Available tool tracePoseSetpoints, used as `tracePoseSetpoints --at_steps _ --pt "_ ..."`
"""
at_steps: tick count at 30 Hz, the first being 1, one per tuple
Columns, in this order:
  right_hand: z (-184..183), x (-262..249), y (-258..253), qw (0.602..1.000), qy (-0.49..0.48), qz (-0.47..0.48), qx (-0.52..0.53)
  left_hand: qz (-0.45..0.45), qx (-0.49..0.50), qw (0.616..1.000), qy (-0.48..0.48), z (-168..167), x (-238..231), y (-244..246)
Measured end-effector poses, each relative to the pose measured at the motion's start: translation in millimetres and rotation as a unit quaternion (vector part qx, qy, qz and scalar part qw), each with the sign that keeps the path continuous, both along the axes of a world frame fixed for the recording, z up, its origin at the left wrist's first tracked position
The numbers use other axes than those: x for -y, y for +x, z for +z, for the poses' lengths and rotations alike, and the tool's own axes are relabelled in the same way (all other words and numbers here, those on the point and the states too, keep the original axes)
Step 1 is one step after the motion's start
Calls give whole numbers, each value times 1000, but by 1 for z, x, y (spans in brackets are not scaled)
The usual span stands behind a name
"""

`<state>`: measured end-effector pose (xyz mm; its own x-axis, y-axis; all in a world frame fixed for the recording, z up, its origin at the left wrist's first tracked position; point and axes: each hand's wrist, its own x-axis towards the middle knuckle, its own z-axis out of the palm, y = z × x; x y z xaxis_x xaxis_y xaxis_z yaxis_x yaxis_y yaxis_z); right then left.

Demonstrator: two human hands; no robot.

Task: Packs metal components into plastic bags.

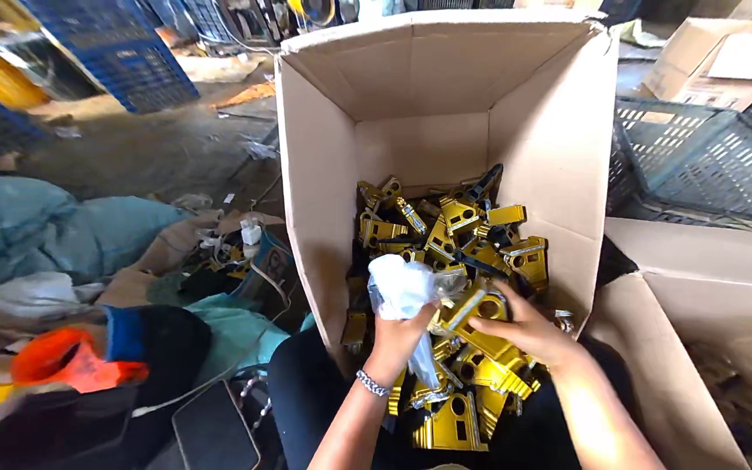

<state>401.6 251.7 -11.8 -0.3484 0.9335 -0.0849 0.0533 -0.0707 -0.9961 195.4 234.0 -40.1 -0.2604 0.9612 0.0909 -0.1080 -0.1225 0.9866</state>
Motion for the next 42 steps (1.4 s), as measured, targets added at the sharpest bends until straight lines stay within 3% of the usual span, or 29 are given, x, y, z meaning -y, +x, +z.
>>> tracePoseSetpoints --at_steps 1,3,5,8,11,13,15,17,21,25,29,31,32,34,35,36,37,38,39,40,42 --pt "-6 -2 -12 999 9 -25 38 -17 24 999 -23 6 2 3" --pt "-22 -4 -37 976 125 -87 156 -26 66 996 -63 18 3 5" --pt "-29 1 -57 937 181 -21 297 -20 83 993 -85 23 2 1" --pt "-33 -6 -71 908 113 85 393 -35 -32 994 -98 10 4 -12" --pt "-49 -21 -72 960 77 24 269 -41 -180 983 -5 -15 3 -15" --pt "-47 -15 -74 990 -26 -16 135 0 -221 974 53 -28 -3 -13" --pt "-46 -5 -71 993 -107 -43 -30 76 -210 972 77 -36 -11 -15" --pt "-52 2 -71 979 -109 -119 -128 96 -205 971 81 -35 -6 -13" --pt "-59 0 -71 964 -28 -179 -195 3 -240 962 135 -20 28 12" --pt "-51 -1 -57 965 -31 -213 -149 -72 -115 983 126 -20 24 8" --pt "-50 -2 -47 961 -2 -232 -151 -126 -84 982 114 -13 25 12" --pt "-49 -1 -19 939 26 -259 -224 -86 -53 992 75 -14 18 2" --pt "-51 1 2 901 47 -261 -344 -60 -40 996 44 -12 15 -6" --pt "-49 -6 37 755 121 -169 -621 -31 -53 998 5 -11 9 -21" --pt "-43 -13 43 730 160 -131 -651 -30 -76 997 13 -13 9 -24" --pt "-40 -17 42 773 161 -132 -600 -36 -109 993 39 -17 11 -23" --pt "-40 -17 33 853 120 -143 -488 -44 -144 987 62 -19 12 -19" --pt "-37 -15 18 930 57 -131 -338 -52 -165 982 76 -20 13 -13" --pt "-31 -11 2 977 1 -80 -198 -62 -169 981 74 -19 12 -7" --pt "-28 -9 -12 991 -33 -47 -120 -74 -161 982 61 -17 13 -3" --pt "-32 -3 -26 995 -34 -48 -77 -91 -131 986 36 -14 18 -4"
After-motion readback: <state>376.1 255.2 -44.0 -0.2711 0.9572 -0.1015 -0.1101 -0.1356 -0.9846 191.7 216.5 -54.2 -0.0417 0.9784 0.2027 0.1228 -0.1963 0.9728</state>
